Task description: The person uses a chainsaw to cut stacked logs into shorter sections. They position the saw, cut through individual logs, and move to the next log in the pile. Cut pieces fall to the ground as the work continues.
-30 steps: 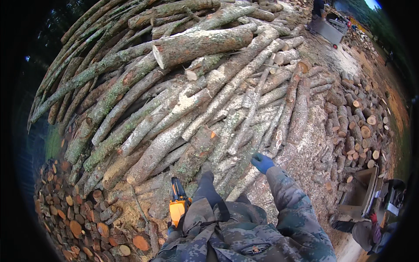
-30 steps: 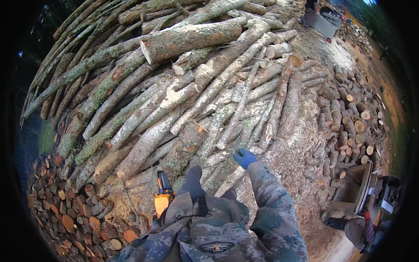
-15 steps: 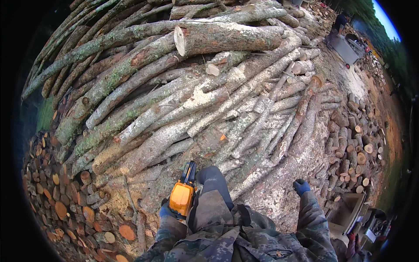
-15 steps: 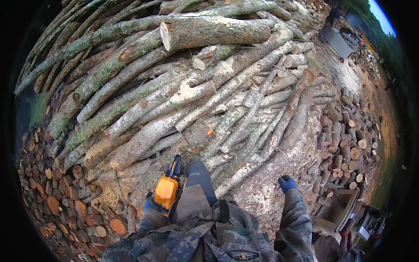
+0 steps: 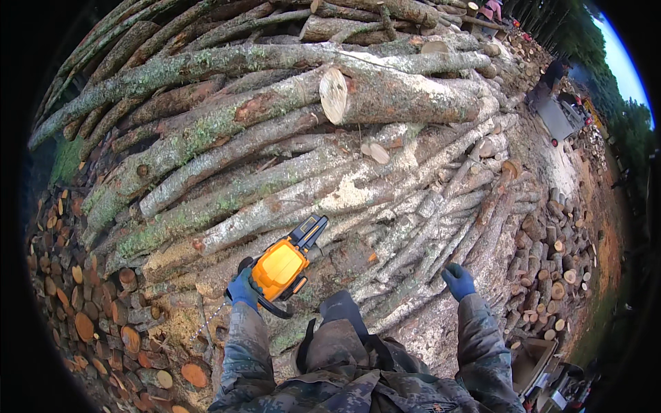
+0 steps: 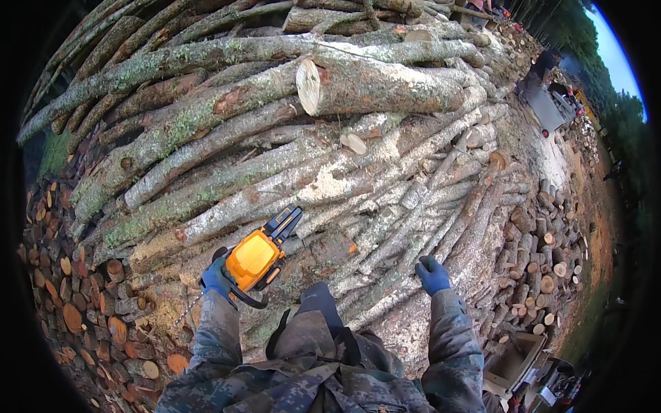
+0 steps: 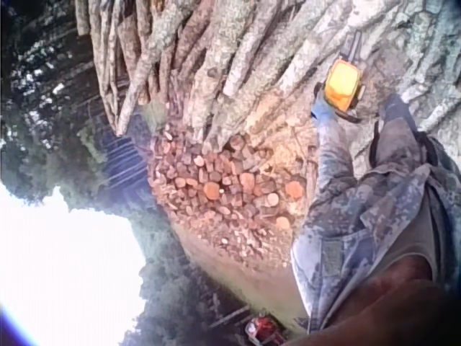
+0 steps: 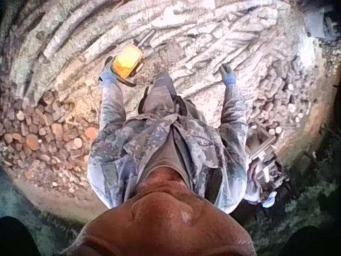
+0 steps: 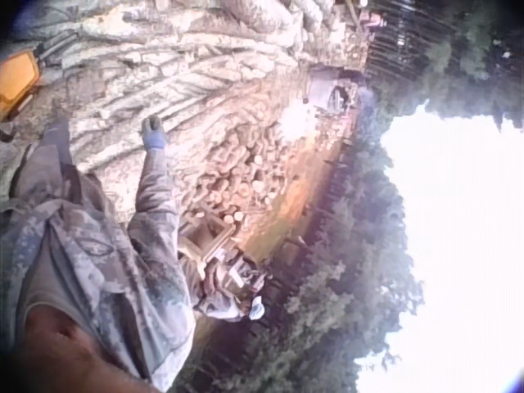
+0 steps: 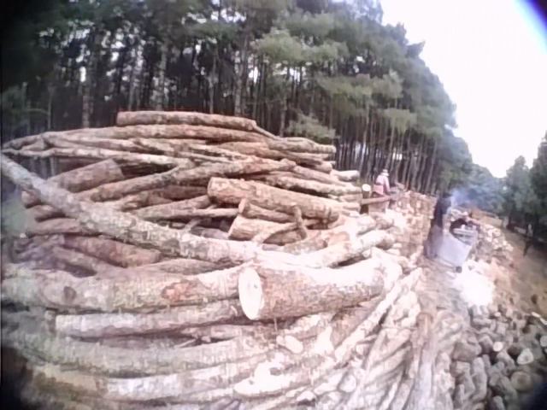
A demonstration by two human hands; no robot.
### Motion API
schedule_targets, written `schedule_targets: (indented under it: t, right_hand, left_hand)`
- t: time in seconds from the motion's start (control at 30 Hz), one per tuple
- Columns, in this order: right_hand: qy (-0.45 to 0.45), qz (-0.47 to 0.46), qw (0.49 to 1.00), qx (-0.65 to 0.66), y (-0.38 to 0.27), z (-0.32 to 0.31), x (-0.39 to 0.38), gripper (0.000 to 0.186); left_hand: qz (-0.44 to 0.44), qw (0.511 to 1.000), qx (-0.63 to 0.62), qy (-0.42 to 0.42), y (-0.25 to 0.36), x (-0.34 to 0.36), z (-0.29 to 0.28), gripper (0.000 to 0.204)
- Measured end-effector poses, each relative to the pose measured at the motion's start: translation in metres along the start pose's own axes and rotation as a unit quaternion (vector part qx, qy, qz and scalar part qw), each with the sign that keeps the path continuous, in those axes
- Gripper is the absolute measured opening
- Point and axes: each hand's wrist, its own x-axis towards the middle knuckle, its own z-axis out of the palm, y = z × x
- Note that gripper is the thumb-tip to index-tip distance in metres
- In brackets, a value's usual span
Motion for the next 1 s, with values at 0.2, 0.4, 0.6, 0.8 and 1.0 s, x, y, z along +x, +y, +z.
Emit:
schedule_targets:
  t: [0.2, 0.4, 0.6, 0.8, 1.0]
  right_hand:
    - [0.016, -0.008, 0.999, -0.038, -0.041, 0.018, -0.007, 0.045]
    - [0.052, -0.006, 0.998, -0.032, -0.101, -0.010, 0.014, 0.044]
    - [0.058, -0.060, 0.987, -0.137, -0.177, -0.033, 0.089, 0.047]
    - [0.053, -0.173, 0.969, -0.168, -0.329, -0.010, 0.211, 0.043]
    - [0.032, -0.307, 0.917, -0.253, -0.553, 0.093, 0.370, 0.054]
  left_hand:
    - [0.077, 0.997, -0.002, -0.021, 0.116, 0.072, 0.090, 0.016]
    - [0.110, 0.994, -0.003, -0.014, 0.157, 0.152, 0.177, 0.020]
    - [0.129, 0.985, 0.099, 0.048, 0.150, 0.220, 0.226, 0.040]
    - [0.140, 0.954, 0.224, 0.141, 0.175, 0.253, 0.256, 0.058]
    - [0.149, 0.932, 0.269, 0.191, 0.179, 0.290, 0.268, 0.070]
